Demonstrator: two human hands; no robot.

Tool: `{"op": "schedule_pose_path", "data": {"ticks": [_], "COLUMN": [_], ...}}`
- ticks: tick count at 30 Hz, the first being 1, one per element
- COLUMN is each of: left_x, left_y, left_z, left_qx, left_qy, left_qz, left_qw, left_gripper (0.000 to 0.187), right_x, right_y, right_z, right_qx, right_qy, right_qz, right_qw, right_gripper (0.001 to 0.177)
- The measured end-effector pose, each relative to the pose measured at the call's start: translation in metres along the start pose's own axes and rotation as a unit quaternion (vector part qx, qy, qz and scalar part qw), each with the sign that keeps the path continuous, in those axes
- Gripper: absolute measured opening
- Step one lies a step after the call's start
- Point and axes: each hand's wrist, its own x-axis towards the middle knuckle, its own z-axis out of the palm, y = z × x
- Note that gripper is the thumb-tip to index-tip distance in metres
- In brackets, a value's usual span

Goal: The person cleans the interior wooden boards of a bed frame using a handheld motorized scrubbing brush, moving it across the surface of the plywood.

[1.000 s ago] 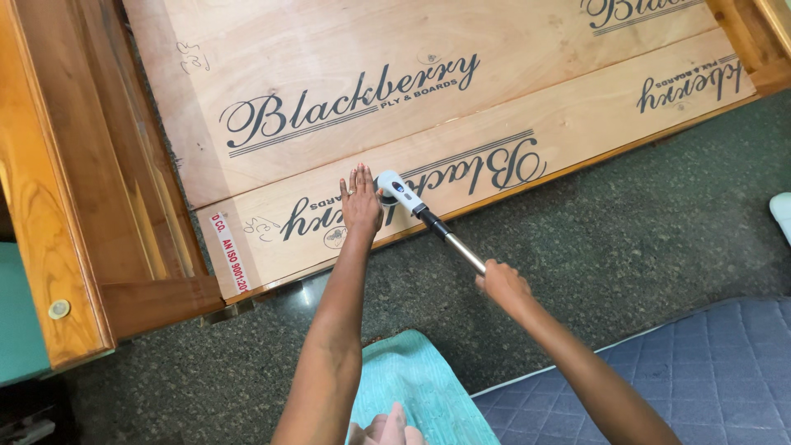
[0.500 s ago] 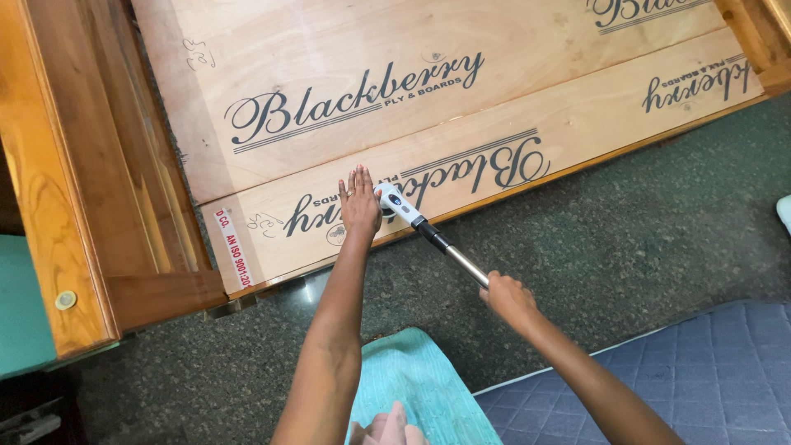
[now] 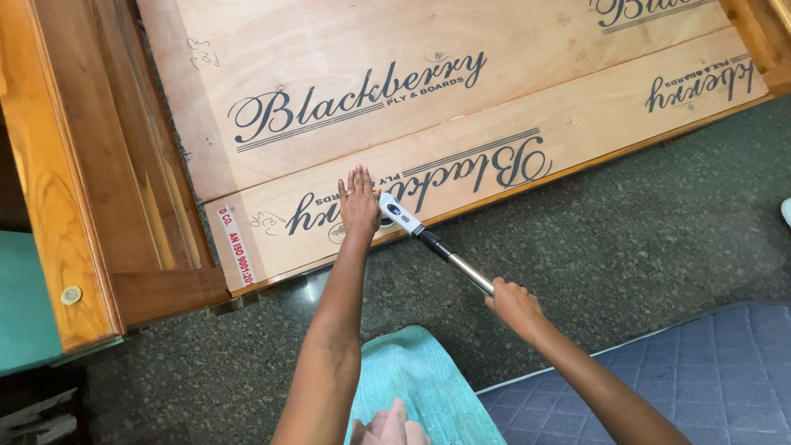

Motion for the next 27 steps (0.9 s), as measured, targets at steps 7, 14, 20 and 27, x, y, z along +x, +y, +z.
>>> {"op": "schedule_pose_path", "data": {"ticks": [7,14,20,27], "left_x": [0.0,-0.001,0.0,0.0], "left_y": [-0.003,-0.002,-0.002,0.0], "left_z": [0.002,0.005,0.002,0.002], "left_qx": [-0.007,-0.016,-0.013,-0.019], "left_qy": [0.005,0.008,0.004,0.009], "left_qz": [-0.002,-0.002,-0.007,-0.01], "left_qw": [1.0,1.0,1.0,1.0], "left_gripper": [0.068,0.067,0.067,0.067], "right_x": [0.0,-0.004,-0.005,-0.001], "right_y": [0.012,0.014,0.023,0.038], "right_z": [0.007,0.009,0.01,0.017], "right_qx": [-0.002,-0.012,-0.012,-0.023], "right_qy": [0.013,-0.01,-0.003,0.025], "right_qz": [-0.009,-0.002,0.003,0.01], "right_qw": [1.0,1.0,1.0,0.999], "right_gripper": [0.032,0.03,0.031,0.035]}}
